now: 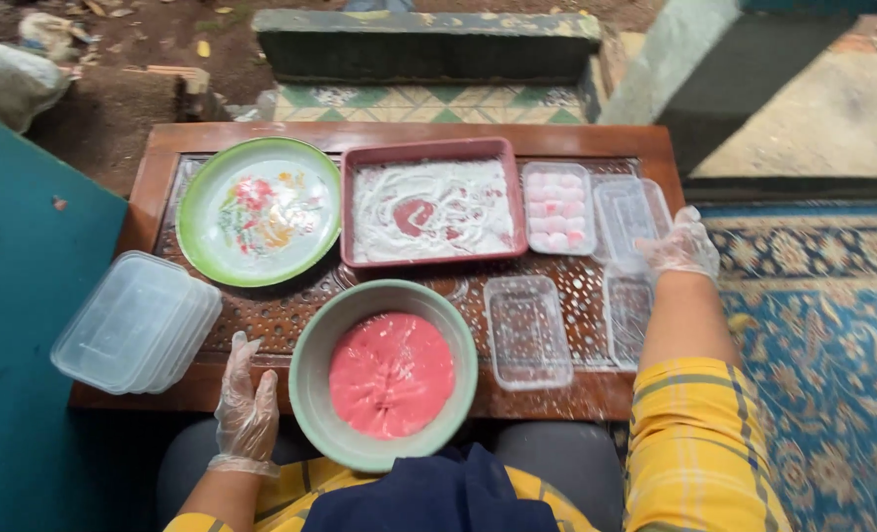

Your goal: The person is shaping pink dough into small balls by rolling them between their gloved hands and then placing them into containers and a tray with flour.

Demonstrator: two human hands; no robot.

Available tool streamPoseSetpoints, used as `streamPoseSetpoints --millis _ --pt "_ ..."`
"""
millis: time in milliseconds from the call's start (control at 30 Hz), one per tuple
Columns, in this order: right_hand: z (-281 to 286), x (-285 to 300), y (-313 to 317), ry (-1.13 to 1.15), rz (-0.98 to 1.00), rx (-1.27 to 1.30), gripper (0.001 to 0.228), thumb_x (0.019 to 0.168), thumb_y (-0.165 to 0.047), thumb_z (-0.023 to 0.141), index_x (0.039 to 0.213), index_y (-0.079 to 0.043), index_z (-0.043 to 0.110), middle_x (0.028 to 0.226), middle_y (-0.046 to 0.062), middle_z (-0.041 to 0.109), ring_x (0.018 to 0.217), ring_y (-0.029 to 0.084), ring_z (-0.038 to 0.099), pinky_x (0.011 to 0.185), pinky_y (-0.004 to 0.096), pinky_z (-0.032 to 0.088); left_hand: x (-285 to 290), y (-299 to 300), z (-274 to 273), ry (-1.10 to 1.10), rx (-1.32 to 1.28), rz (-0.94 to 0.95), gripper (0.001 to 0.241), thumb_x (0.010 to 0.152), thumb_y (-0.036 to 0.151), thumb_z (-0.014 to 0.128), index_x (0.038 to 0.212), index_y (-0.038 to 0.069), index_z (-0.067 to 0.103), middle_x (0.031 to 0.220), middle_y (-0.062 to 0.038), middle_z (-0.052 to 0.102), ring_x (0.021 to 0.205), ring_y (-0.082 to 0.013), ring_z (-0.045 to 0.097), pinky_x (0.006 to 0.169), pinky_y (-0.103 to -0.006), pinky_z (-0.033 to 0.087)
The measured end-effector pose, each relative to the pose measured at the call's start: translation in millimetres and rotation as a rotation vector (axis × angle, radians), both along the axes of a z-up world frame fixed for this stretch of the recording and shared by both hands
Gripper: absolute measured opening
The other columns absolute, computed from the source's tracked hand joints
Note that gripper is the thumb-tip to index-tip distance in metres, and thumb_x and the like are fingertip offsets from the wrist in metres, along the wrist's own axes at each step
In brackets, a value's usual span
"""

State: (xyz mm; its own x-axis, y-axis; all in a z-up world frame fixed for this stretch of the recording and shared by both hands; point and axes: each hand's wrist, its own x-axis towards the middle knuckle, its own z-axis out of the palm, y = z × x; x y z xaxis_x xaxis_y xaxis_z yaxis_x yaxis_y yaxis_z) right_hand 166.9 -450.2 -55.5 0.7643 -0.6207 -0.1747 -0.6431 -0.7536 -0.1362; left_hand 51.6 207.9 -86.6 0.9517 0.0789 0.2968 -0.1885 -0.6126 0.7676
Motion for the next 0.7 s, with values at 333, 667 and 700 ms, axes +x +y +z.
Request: streamPoseSetpoints --millis 333,667,700 --pt "12 28 12 0.292 -0.144 0.117 0.110 0.083 -0.048 0.075 0.163 -0.016 0.007 0.153 0.026 0.045 0.140 0.048 0.046 0.112 0.057 0.039 29 4 -49 0.038 0.268 -0.041 0.050 0.100 0.026 0.051 0.149 0.020 0.045 0.168 -0.018 0.032 0.153 -0.0353 0.032 0.122 -0.0503 0.022" --pt "-17 35 -3 0.243 -0.132 0.048 0.060 0.088 -0.041 0.056 0.130 0.001 0.068 0.135 0.025 0.063 0.120 0.044 0.063 0.094 0.051 0.050 37 6 -82 0.193 0.419 -0.118 0.089 0.082 0.036 0.069 0.160 0.031 0.026 0.174 -0.004 0.012 0.160 -0.0345 0.010 0.123 -0.0616 0.002" --pt "-21 35 -2 0.246 -0.135 0.048 0.060 0.088 -0.041 0.056 0.130 0.001 0.068 0.135 0.025 0.063 0.120 0.044 0.063 0.094 0.051 0.050 37 8 -89 0.195 0.419 -0.122 0.089 0.082 0.036 0.069 0.160 0.031 0.026 0.174 -0.004 0.012 0.160 -0.0345 0.010 0.123 -0.0616 0.002"
